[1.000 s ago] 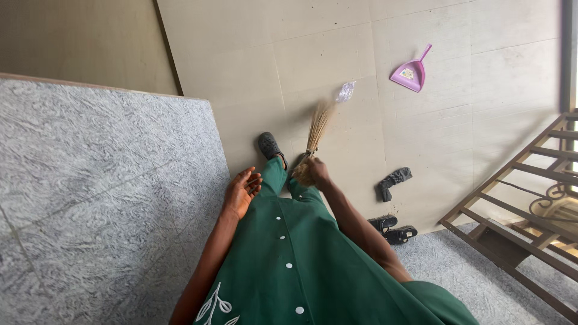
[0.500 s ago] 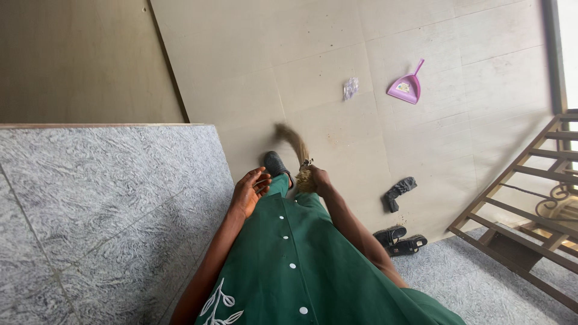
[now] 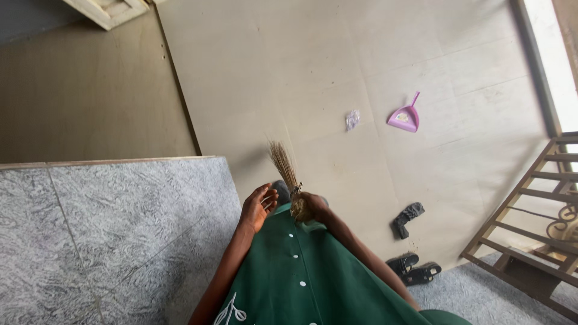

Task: The person sweeps debris from a balcony floor using a hand broom, moving scraps of paper and dust toward an open doorway and gathering them together.

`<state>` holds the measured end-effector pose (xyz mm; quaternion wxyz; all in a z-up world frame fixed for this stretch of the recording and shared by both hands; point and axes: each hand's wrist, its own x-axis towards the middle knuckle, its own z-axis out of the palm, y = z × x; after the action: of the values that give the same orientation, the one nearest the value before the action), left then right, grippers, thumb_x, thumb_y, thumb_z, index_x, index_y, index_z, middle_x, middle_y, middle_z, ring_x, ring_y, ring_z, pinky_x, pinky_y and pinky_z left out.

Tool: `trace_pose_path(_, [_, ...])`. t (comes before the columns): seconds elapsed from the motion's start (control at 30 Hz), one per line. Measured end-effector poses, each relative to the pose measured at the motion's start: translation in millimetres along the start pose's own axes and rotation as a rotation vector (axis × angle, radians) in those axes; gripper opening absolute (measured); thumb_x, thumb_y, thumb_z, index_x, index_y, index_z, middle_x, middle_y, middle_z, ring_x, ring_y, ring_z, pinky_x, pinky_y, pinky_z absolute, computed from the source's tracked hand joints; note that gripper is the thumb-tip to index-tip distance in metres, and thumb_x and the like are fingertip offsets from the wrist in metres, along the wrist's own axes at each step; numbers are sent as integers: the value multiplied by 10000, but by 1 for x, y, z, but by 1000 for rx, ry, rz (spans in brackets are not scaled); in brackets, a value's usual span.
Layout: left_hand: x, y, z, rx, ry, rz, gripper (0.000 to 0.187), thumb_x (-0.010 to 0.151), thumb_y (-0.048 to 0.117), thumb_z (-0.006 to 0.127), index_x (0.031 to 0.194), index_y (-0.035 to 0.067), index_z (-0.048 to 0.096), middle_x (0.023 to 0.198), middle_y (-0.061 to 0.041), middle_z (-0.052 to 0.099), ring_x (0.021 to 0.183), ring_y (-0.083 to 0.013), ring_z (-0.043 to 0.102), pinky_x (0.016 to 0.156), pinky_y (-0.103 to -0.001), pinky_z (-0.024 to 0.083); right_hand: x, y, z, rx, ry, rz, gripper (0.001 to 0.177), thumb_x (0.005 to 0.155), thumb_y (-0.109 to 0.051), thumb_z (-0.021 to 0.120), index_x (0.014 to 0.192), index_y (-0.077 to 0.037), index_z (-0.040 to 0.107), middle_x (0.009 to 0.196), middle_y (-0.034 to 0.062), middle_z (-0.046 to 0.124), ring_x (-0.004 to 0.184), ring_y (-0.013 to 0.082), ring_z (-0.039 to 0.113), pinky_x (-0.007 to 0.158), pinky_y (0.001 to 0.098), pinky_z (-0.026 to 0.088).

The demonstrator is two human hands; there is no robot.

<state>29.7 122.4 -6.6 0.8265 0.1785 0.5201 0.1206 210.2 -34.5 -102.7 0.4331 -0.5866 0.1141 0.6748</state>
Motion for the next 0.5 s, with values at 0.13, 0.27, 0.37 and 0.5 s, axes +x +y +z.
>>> trace_pose_path(0.13, [-5,-8,-20,-26,-2,-12,299,1000,264,640,1243,91,666,1101,-80,714,1014,-191,680,867,-342,560,32,-16,-16,75,49,167,346,939,-278,615,1061,32,708,879,153,754,724,284,750,656,476,651])
trace_pose_path(0.27, [-9,-10,-40,-14,51,-30,295,992,248,633,1243,97,670,1098,-88,716,997,-193,674,863,-347,559,52,-26,-32,108,283,78,294,937,-236,660,1021,45,678,860,168,713,721,315,724,634,492,632])
trace_pose_path(0.37, [-15,-11,-53,-34,73,-23,294,996,249,629,1248,102,666,1097,-77,712,995,-182,667,865,-342,555,48,-8,-26,-14,307,-58,266,922,-231,676,1038,8,668,898,151,692,753,291,711,634,448,616])
trace_pose_path(0.5, [-14,-7,-51,-74,95,-20,297,995,244,627,1256,110,668,1093,-57,711,1002,-169,665,869,-332,550,37,8,-13,-185,153,-238,303,942,-254,649,1089,12,647,954,182,702,787,259,741,666,380,645])
